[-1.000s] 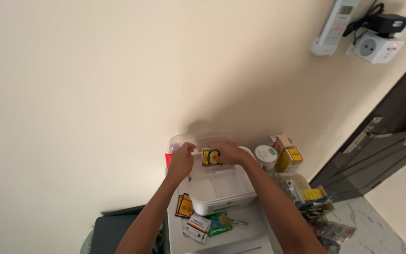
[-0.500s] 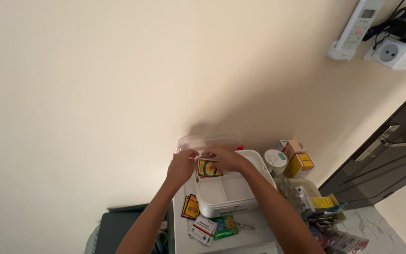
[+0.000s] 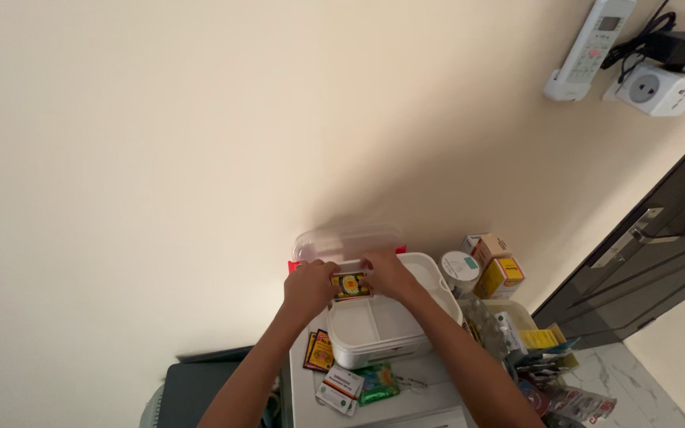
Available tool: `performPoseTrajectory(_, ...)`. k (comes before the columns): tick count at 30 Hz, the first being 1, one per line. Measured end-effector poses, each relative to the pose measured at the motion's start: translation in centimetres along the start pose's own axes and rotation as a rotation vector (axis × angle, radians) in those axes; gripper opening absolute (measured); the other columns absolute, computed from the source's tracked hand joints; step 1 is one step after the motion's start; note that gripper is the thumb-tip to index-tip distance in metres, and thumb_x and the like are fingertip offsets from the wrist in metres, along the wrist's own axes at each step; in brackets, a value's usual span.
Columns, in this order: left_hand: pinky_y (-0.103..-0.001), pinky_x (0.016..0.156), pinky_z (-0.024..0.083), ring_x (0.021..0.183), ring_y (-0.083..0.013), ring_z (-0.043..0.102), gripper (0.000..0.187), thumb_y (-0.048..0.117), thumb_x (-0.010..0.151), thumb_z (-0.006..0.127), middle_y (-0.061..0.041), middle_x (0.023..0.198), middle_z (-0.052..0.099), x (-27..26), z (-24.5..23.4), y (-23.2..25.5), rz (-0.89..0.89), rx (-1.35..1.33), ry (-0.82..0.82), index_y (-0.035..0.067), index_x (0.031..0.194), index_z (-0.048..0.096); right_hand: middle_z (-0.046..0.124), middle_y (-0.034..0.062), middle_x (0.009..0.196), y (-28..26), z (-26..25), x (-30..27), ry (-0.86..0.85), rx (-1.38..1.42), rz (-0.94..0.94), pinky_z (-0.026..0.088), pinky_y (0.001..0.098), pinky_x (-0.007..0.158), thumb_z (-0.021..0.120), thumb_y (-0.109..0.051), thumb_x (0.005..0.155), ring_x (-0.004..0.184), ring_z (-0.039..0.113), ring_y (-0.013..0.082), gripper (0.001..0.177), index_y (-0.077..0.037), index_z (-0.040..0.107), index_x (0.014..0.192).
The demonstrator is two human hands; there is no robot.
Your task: The person organizes various medication packets, a bottle, and small boxes into a white first-aid container with compartments by hand.
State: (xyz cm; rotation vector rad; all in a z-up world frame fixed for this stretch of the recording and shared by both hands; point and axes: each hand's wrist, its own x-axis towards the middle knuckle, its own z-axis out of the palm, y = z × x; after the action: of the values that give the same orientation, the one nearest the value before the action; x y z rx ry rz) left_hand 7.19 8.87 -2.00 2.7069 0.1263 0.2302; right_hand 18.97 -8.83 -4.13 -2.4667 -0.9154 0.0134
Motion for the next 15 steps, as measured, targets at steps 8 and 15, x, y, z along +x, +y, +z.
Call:
performPoseTrajectory(8, -0.044, 0.085, 0.056, 0.105, -0.0291, 0.064, 0.030, 0.024, 0.079, 0.079, -0.004, 0.111, 0.070, 0.4, 1.8, -1.0, 0.026, -0.057, 0.095, 0.017, 0.108, 0.076, 0.073, 0.0198, 0.102, 1.7, 1.7, 0.6, 0.021, 0.186, 0.154, 0.058, 0.0379, 0.081, 0.070, -0.016, 0.091, 0.093, 0.073, 0.0307, 0.028, 0.002, 0.065, 0.112)
performPoseTrajectory(15, -0.047, 0.086, 0.056, 0.100, -0.0321, 0.071, 0.018, 0.019, 0.103, 0.056, -0.010, 0.109, 0.072, -2.5, 4.7, -5.3, -0.221, -0.302, 0.403, 0.010, 0.115, 0.065, 0.072, 0.0145, 0.115, 0.7, -1.9, -2.2, 0.216, 0.262, 0.062, 0.059, 0.0363, 0.080, 0.073, -0.016, 0.088, 0.092, 0.073, 0.0258, 0.033, -0.001, 0.066, 0.116)
